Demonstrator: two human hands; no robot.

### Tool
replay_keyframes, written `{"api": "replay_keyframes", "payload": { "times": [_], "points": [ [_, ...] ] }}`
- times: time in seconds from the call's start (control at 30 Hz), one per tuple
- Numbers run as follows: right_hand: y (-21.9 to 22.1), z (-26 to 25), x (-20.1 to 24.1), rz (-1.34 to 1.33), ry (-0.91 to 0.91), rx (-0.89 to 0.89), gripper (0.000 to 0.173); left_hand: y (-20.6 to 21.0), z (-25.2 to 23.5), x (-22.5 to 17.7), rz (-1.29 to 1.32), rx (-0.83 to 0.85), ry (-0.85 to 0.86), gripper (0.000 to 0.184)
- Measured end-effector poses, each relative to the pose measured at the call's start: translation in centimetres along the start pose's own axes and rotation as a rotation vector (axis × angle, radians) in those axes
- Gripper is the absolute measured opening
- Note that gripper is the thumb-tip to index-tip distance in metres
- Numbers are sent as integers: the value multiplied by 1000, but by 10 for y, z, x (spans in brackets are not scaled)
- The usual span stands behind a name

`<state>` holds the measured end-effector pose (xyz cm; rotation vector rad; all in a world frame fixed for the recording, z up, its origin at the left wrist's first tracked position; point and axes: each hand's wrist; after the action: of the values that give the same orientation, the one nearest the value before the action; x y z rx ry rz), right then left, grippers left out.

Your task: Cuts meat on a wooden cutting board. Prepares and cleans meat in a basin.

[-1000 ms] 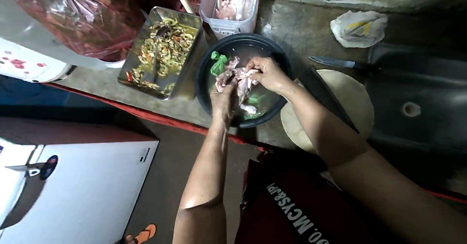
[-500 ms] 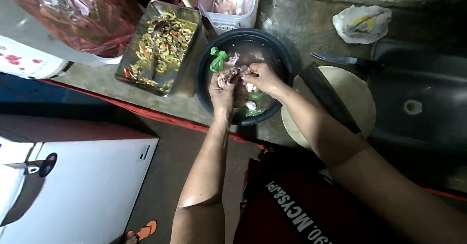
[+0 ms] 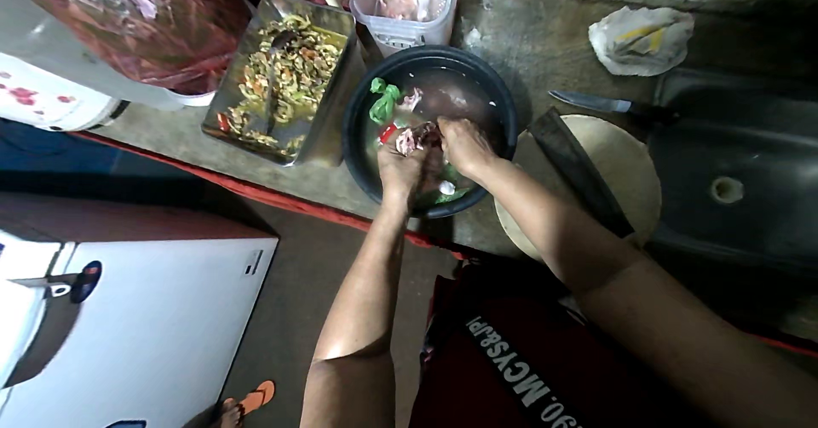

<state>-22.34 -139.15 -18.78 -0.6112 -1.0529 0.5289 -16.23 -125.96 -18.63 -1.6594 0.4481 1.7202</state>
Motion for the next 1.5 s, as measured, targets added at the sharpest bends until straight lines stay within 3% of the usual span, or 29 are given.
{"api": "replay_keyframes", "payload": {
  "times": [0.17,0.23,0.3,0.47,0.57,0.73,0.9,1.33,1.5],
  "points": [
    [6,-11,-39,-792,-147,51,30,-9,-1,2,82,-40,-25,22],
    [6,-10,-43,-928,-140,106,36,-10,-1,3,98,-33,-19,20],
    [3,-7,-38,-851,-140,130,40,-9,-1,2,103,-24,-2,21],
    [3,-9,-33,-351,-270,24,16,-4,1,-3,67,2,33,22],
    [-3,1,-20,-94,-193,10,20,-2,3,-5,38,45,27,23],
    [0,5,-2,89,4,24,25,5,8,-3,3,17,53,22],
    [1,1,-4,30,59,-17,29,7,11,0,-48,-17,74,22],
    [-2,-13,-17,-129,-32,-174,26,16,17,1,11,-177,82,22],
    [-6,-16,-28,-192,72,-196,27,16,25,0,12,-214,140,23]
  ]
}}
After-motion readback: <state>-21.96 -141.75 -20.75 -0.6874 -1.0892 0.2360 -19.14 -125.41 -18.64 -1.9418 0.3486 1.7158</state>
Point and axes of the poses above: each hand's wrist, its own z-axis away from the middle knuckle, its own y-axis out of the palm, x = y × z, and after that the axes turned 11 degrees about x, right-handed
